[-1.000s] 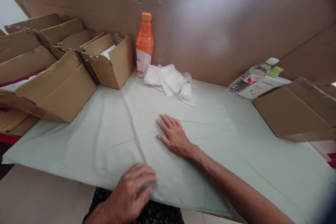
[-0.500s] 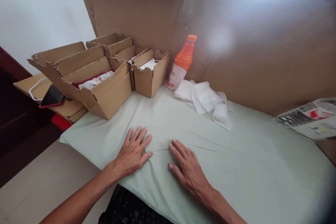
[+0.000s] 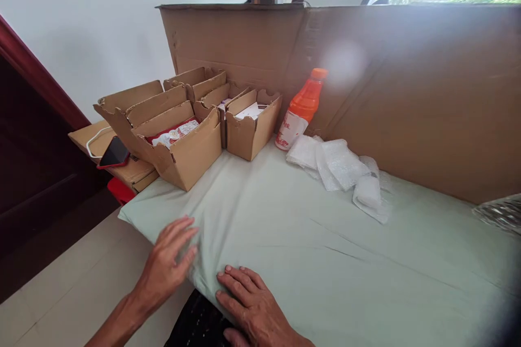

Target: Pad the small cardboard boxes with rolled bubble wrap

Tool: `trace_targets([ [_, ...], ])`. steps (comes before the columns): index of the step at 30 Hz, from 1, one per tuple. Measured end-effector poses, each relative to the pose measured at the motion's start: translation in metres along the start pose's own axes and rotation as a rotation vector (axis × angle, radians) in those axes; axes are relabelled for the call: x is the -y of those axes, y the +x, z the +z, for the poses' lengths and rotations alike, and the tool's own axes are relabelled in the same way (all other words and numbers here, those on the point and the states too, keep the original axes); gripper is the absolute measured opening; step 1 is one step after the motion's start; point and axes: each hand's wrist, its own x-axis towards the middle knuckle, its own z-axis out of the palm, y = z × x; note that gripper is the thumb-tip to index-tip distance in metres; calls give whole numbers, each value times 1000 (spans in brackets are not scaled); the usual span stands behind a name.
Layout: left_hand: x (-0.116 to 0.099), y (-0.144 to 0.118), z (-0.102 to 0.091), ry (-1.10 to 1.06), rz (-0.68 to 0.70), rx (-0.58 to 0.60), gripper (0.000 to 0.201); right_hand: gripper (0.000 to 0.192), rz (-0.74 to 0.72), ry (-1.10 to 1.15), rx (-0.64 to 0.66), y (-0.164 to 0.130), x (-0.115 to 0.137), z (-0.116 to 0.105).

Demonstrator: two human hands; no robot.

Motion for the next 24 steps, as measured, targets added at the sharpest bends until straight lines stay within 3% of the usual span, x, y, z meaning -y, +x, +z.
trace_targets([
  [4,-17,72,-7,-77,87,-174,28,48,28,5,12,6,3,-7],
  [7,-28,140,9,-71,207,-203,29,48,16,-25,11,8,4,-3],
  [11,-18,232,43,-12,102,-191,40,46,-20,-84,-75,5,1,7],
  [14,-7,286,65,16,-2,-171,46,43,-54,-135,-155,5,-1,11],
  [16,-5,309,76,15,-67,-166,40,41,-72,-168,-185,5,-1,12],
  [20,-11,329,92,0,-147,-170,4,38,-81,-192,-207,6,-2,13],
  [24,-22,315,94,-16,-101,-199,14,37,-76,-182,-209,5,-1,13],
])
